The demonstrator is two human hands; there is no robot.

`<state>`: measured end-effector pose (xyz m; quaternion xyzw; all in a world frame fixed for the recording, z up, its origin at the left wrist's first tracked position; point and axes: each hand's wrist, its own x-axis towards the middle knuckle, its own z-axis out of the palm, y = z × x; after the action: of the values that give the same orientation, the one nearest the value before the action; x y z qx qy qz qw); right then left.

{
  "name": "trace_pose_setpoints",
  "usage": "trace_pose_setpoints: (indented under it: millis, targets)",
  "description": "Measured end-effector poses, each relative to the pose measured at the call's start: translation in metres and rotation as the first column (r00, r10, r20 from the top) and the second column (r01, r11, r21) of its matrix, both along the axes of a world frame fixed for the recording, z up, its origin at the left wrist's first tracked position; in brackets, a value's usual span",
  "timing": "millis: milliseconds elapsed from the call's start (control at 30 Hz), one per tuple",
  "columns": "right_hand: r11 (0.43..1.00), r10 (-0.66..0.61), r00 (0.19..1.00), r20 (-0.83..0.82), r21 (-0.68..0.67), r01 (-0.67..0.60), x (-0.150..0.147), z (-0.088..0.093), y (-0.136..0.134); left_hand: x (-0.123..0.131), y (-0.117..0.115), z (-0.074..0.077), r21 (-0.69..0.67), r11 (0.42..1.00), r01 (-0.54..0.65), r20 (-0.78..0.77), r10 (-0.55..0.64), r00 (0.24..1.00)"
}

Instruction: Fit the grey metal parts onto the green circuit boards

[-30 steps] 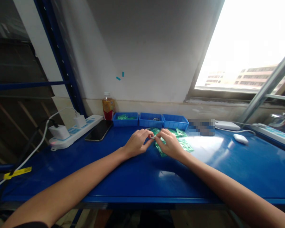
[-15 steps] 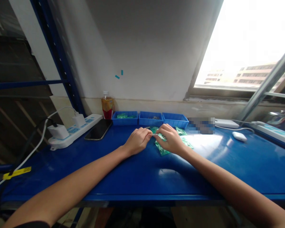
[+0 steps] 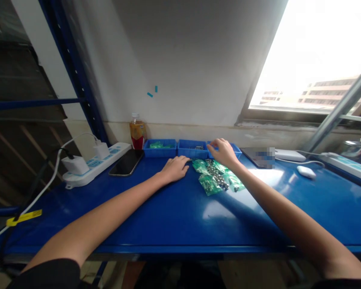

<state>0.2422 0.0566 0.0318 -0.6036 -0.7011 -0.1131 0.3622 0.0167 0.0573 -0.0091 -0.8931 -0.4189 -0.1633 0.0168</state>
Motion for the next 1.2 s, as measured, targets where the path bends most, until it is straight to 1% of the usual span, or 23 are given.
trace_pose_setpoints:
  millis: [100,167,267,400,500,600,733,800,867,900,967,1033,1100,1200]
  targets:
    - [0.996,0.044,0.999,-0.02,0.073,-0.042,0.006,-0.011,-0.028,0.01,0.006,-0.001,0.028,0.997,-0.066,0.004,0.065,0.998]
    - [0.993,0.071,0.997,-0.013,0.095,-0.069,0.006,-0.016,-0.041,0.015,0.009,-0.002,0.052,0.991,-0.126,0.027,0.125,0.992]
    - [0.988,0.123,0.992,0.004,0.095,-0.122,0.001,-0.021,-0.05,0.019,0.012,-0.003,0.071,0.974,-0.216,0.042,0.213,0.976]
    - [0.981,0.186,0.982,0.006,0.06,-0.186,-0.014,-0.023,-0.053,0.019,0.018,0.001,0.064,0.949,-0.308,0.018,0.307,0.951]
    - [0.977,0.211,0.977,0.01,0.01,-0.212,-0.021,-0.025,-0.056,0.022,0.021,0.003,0.066,0.942,-0.328,-0.001,0.329,0.944]
    - [0.974,0.227,0.974,0.021,-0.029,-0.226,-0.022,-0.029,-0.058,0.025,0.02,0.002,0.091,0.943,-0.32,0.009,0.321,0.947]
    - [0.972,0.235,0.971,0.054,-0.045,-0.232,-0.02,-0.033,-0.058,0.017,0.014,-0.001,0.072,0.952,-0.298,0.047,0.295,0.954]
    - [0.966,0.257,0.964,0.074,-0.055,-0.253,-0.021,-0.035,-0.059,0.009,0.007,-0.001,0.015,0.967,-0.254,0.089,0.252,0.964]
    - [0.953,0.3,0.949,0.097,-0.066,-0.295,-0.024,-0.036,-0.062,0.0,-0.003,0.001,-0.093,0.986,-0.137,0.213,0.155,0.965]
    - [0.945,0.326,0.939,0.114,-0.069,-0.319,-0.027,-0.036,-0.063,-0.003,-0.009,0.002,-0.148,0.987,-0.064,0.298,0.106,0.949]
    - [0.929,0.371,0.915,0.158,-0.068,-0.365,-0.032,-0.035,-0.067,-0.007,-0.022,0.006,-0.236,0.968,0.084,0.457,0.035,0.889]
    - [0.92,0.392,0.9,0.188,-0.056,-0.389,-0.036,-0.034,-0.07,-0.006,-0.033,0.011,-0.297,0.929,0.22,0.565,-0.015,0.825]
    - [0.919,0.392,0.9,0.189,-0.035,-0.393,-0.037,-0.032,-0.072,-0.004,-0.04,0.015,-0.328,0.897,0.296,0.632,-0.025,0.775]
    - [0.913,0.403,0.895,0.189,-0.009,-0.409,-0.035,-0.029,-0.073,-0.002,-0.043,0.016,-0.354,0.87,0.343,0.679,-0.013,0.734]
